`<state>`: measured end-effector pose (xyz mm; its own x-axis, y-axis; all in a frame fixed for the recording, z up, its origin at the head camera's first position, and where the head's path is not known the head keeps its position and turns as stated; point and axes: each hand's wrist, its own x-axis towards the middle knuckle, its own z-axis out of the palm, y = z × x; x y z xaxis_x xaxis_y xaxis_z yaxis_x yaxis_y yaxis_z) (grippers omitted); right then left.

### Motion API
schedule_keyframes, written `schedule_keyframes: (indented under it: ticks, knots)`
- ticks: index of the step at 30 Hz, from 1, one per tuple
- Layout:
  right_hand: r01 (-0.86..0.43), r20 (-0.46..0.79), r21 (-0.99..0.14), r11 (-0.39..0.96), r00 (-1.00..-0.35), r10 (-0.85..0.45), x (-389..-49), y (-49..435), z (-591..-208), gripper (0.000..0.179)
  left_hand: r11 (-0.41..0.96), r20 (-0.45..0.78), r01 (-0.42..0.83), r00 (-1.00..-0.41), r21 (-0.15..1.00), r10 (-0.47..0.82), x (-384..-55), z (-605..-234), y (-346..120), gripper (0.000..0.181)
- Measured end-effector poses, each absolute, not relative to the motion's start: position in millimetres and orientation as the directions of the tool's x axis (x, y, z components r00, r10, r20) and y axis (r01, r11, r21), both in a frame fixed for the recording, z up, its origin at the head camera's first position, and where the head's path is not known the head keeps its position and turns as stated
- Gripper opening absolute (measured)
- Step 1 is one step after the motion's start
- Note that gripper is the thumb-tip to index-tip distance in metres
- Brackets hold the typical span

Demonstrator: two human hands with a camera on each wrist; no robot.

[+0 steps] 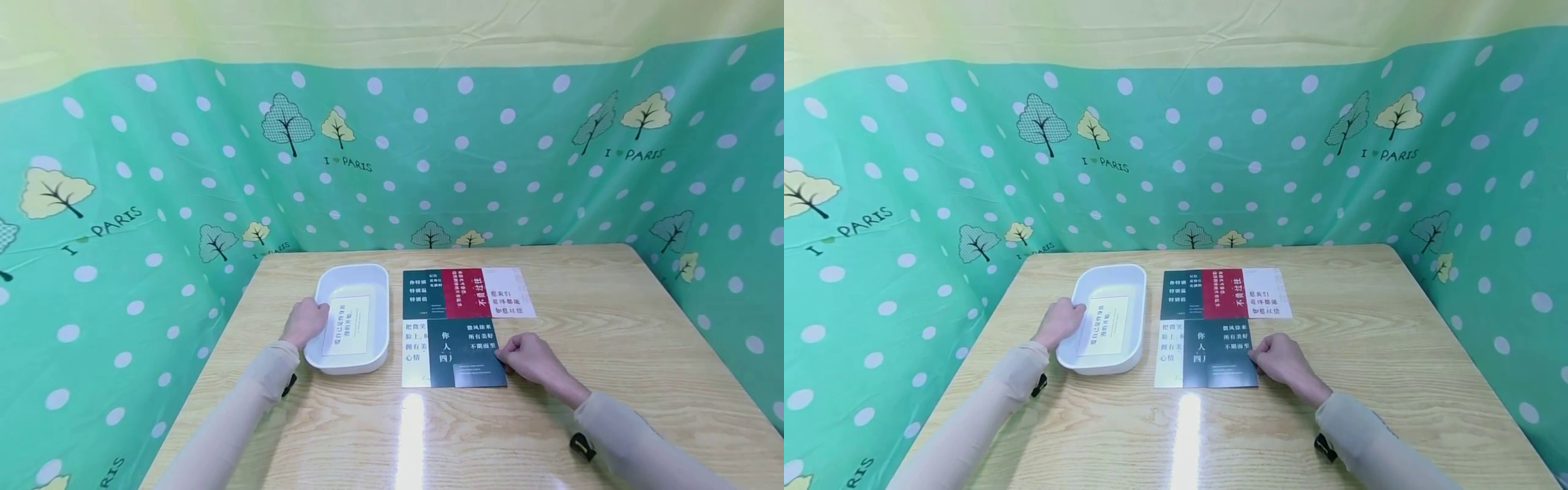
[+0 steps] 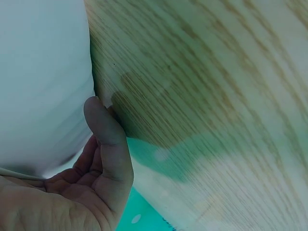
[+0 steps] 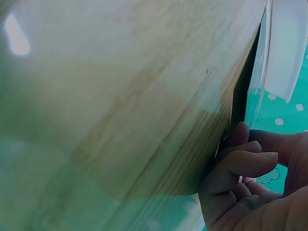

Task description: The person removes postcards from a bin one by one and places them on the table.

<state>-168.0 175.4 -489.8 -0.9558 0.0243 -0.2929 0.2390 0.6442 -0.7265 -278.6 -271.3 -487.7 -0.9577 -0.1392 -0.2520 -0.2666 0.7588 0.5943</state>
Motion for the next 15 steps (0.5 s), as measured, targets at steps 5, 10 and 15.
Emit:
schedule_keyframes:
  ticks: [5,10,15]
  knots:
    - [0.207,-0.279,-0.718,0.665,-0.960,-0.001,-170.1,175.7,-488.2,0.020,0.766,-0.234,-0.251,-0.963,0.592,-0.134,-279.0,-487.8,-271.5,0.046]
    - [0.174,-0.263,-0.700,0.692,-0.964,-0.024,-171.3,176.4,-488.9,0.020,0.795,-0.201,-0.220,-0.971,0.565,-0.127,-278.4,-487.8,-271.1,0.042]
    - [0.174,-0.273,-0.692,0.701,-0.962,-0.031,-172.7,176.6,-490.4,0.021,0.800,-0.198,-0.220,-0.972,0.558,-0.130,-277.7,-488.7,-270.7,0.042]
